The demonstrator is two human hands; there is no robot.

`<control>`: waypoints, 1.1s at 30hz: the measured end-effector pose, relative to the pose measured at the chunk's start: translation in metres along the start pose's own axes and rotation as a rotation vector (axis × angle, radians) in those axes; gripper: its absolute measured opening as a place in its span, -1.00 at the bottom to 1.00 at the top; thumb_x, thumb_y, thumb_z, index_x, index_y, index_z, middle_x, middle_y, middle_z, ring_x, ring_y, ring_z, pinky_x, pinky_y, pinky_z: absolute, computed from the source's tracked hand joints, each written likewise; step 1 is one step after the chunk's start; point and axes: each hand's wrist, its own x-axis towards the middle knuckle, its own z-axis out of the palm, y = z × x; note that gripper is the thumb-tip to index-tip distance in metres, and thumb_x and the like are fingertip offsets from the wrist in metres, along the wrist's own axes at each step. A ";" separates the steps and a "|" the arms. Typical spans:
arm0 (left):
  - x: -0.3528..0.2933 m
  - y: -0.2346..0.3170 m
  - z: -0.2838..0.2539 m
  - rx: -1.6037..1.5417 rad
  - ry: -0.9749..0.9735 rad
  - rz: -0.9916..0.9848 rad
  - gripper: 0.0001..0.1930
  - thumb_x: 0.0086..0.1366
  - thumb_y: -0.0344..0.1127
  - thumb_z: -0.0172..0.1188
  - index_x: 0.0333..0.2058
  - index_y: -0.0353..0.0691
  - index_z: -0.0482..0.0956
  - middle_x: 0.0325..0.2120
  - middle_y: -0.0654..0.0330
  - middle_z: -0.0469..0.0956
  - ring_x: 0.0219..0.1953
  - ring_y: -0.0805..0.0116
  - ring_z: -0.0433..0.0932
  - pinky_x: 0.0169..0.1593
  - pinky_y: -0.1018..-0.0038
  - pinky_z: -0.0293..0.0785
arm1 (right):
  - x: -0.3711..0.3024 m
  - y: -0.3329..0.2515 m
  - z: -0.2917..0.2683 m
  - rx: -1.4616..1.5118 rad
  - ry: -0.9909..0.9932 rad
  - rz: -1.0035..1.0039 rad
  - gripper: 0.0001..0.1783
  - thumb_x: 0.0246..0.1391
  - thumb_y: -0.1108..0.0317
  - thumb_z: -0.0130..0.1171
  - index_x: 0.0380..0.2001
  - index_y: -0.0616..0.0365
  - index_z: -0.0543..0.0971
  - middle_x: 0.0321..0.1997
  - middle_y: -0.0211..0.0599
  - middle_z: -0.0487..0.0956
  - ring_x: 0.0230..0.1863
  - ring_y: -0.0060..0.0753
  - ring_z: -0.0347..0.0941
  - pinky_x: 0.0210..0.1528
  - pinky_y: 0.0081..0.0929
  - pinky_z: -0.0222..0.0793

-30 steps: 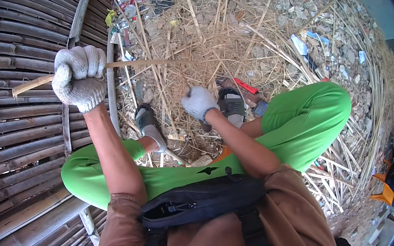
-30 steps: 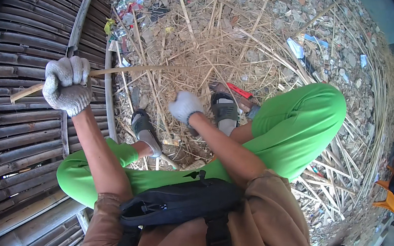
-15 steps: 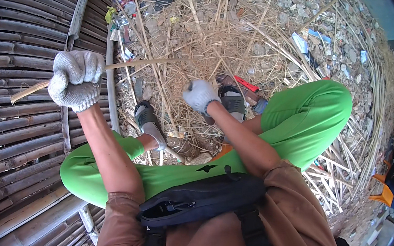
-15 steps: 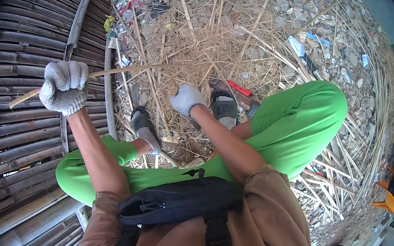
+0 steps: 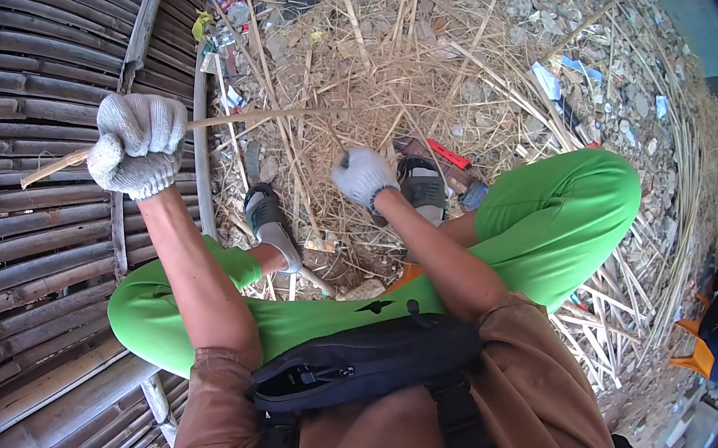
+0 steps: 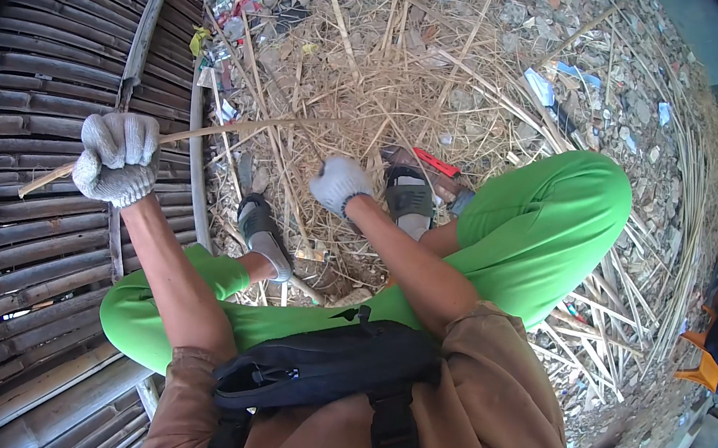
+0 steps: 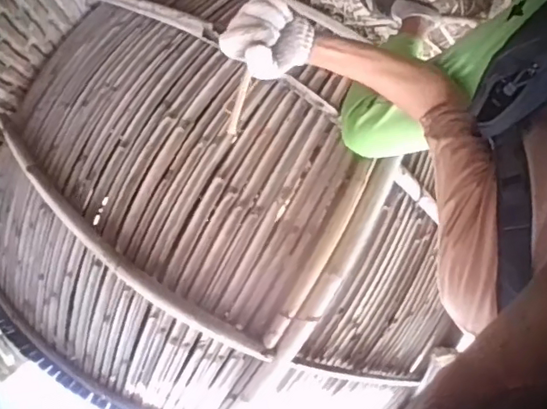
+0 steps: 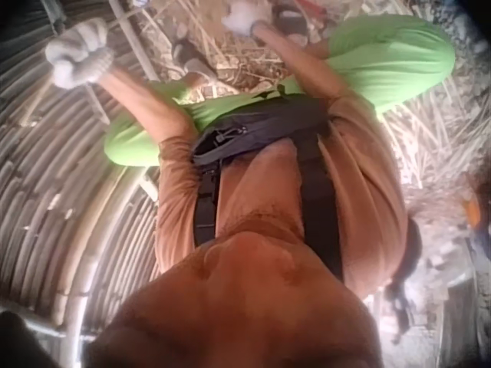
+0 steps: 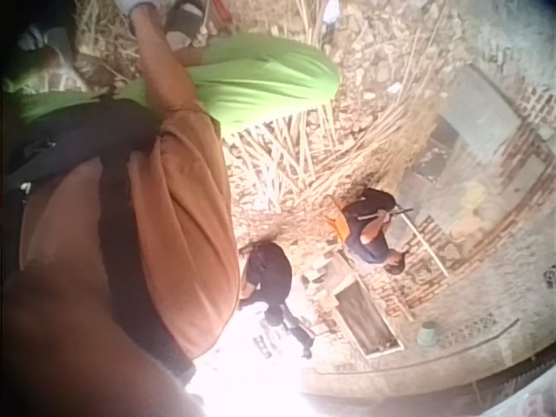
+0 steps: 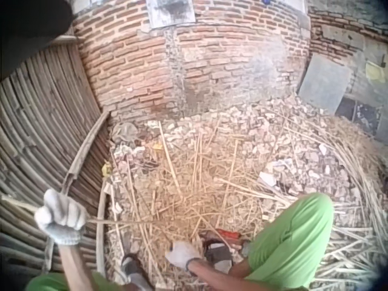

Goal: The person strips layers from thin bamboo sticks by hand using a small blade.

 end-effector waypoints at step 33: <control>0.006 -0.005 -0.011 0.107 0.545 0.191 -0.58 0.26 -0.21 0.22 -0.69 -0.01 0.22 -0.79 0.42 0.01 -0.73 0.47 -0.03 -0.61 0.42 -0.07 | -0.004 0.052 0.035 0.156 0.208 0.193 -0.53 0.15 0.01 0.19 -0.14 0.17 0.78 -0.09 0.18 0.73 -0.01 0.21 0.69 0.08 0.01 0.61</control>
